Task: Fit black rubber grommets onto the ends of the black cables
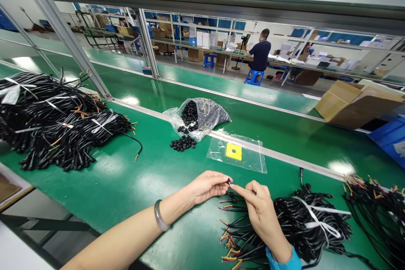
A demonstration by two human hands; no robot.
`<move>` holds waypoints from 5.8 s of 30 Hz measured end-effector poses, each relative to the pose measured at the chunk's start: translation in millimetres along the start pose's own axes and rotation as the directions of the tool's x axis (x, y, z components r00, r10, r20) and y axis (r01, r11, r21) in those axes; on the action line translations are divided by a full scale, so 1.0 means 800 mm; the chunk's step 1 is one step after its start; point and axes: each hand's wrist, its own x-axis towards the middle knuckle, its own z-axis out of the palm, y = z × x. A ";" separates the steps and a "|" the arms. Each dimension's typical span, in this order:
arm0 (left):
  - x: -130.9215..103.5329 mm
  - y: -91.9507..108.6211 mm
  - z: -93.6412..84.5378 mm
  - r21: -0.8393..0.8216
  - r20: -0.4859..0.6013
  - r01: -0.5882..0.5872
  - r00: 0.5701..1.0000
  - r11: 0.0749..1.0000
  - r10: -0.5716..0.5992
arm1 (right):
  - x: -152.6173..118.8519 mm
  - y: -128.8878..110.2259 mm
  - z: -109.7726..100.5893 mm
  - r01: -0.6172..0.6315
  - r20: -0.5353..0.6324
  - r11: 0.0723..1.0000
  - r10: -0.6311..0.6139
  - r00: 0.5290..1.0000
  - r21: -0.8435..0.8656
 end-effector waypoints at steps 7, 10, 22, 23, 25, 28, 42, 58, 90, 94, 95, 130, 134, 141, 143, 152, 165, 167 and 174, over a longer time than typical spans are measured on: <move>0.000 0.001 0.000 -0.050 0.030 0.016 0.999 0.999 -0.014 | 0.000 0.002 0.003 -0.011 0.010 1.000 0.011 1.000 0.013; 0.001 0.002 -0.001 -0.016 0.010 -0.007 1.000 1.000 0.007 | 0.000 0.000 0.001 -0.040 -0.007 0.998 0.040 0.999 0.046; 0.005 -0.001 0.000 -0.019 -0.024 -0.073 0.997 0.997 0.073 | 0.014 -0.020 0.009 -0.033 -0.255 0.985 0.077 0.964 0.171; 0.004 -0.001 0.000 -0.022 -0.023 -0.083 0.996 0.996 0.083 | 0.015 -0.021 0.012 -0.019 -0.281 0.990 0.057 0.958 0.137; 0.003 0.001 0.001 -0.024 -0.018 -0.100 0.995 0.995 0.100 | 0.016 -0.023 0.015 0.009 -0.320 0.997 0.017 0.947 0.079; 0.000 0.004 0.002 -0.042 -0.011 -0.116 0.993 0.992 0.116 | 0.018 -0.025 0.017 0.013 -0.358 0.999 0.001 0.934 0.038; 0.000 0.006 0.006 -0.127 -0.018 -0.094 0.996 0.988 0.092 | 0.013 -0.003 0.012 0.105 -0.242 0.953 -0.035 0.970 0.284; -0.004 -0.001 0.005 -0.011 0.068 -0.054 0.996 0.998 0.055 | 0.016 -0.020 0.025 -0.216 -0.170 0.831 0.344 0.923 0.514; -0.004 -0.001 0.004 0.059 0.035 -0.080 0.996 0.995 0.078 | 0.020 -0.023 0.020 -0.253 -0.195 0.842 0.382 0.903 0.477; -0.004 -0.002 0.005 0.131 0.015 -0.128 0.992 0.983 0.128 | 0.020 -0.024 0.020 -0.256 -0.190 0.854 0.373 0.908 0.453; -0.005 -0.002 0.006 0.145 0.008 -0.134 0.991 0.980 0.134 | 0.020 -0.024 0.020 -0.255 -0.193 0.860 0.369 0.909 0.441; 0.001 -0.007 0.007 0.271 -0.029 -0.276 0.955 0.922 0.295 | 0.011 -0.013 0.011 -0.168 -0.235 0.960 0.221 0.946 0.225; 0.001 -0.010 0.007 0.423 0.003 -0.355 0.921 0.834 0.390 | 0.010 -0.014 0.011 -0.182 -0.230 0.957 0.234 0.945 0.227; -0.008 -0.008 0.004 0.747 0.222 -0.518 0.785 0.416 0.579 | 0.005 -0.009 0.017 -0.243 -0.114 0.916 0.292 0.950 0.320; -0.006 -0.009 0.002 0.735 0.224 -0.519 0.793 0.436 0.567 | 0.004 -0.008 0.017 -0.253 -0.094 0.905 0.301 0.949 0.343; 0.007 -0.017 -0.003 0.610 0.113 -0.409 0.893 0.679 0.436 | 0.003 -0.004 0.002 -0.151 -0.136 0.973 0.176 0.975 0.177; -0.003 -0.017 -0.002 0.770 0.419 -0.618 0.679 0.161 0.603 | 0.001 -0.002 0.010 -0.179 -0.016 0.965 0.185 0.983 0.191; -0.003 -0.020 -0.002 0.772 0.418 -0.617 0.674 0.154 0.609 | 0.001 -0.002 0.011 -0.187 -0.011 0.963 0.192 0.981 0.193; -0.001 -0.023 -0.002 0.764 0.490 -0.643 0.625 0.045 0.608 | 0.000 -0.002 0.014 -0.211 0.019 0.951 0.213 0.977 0.226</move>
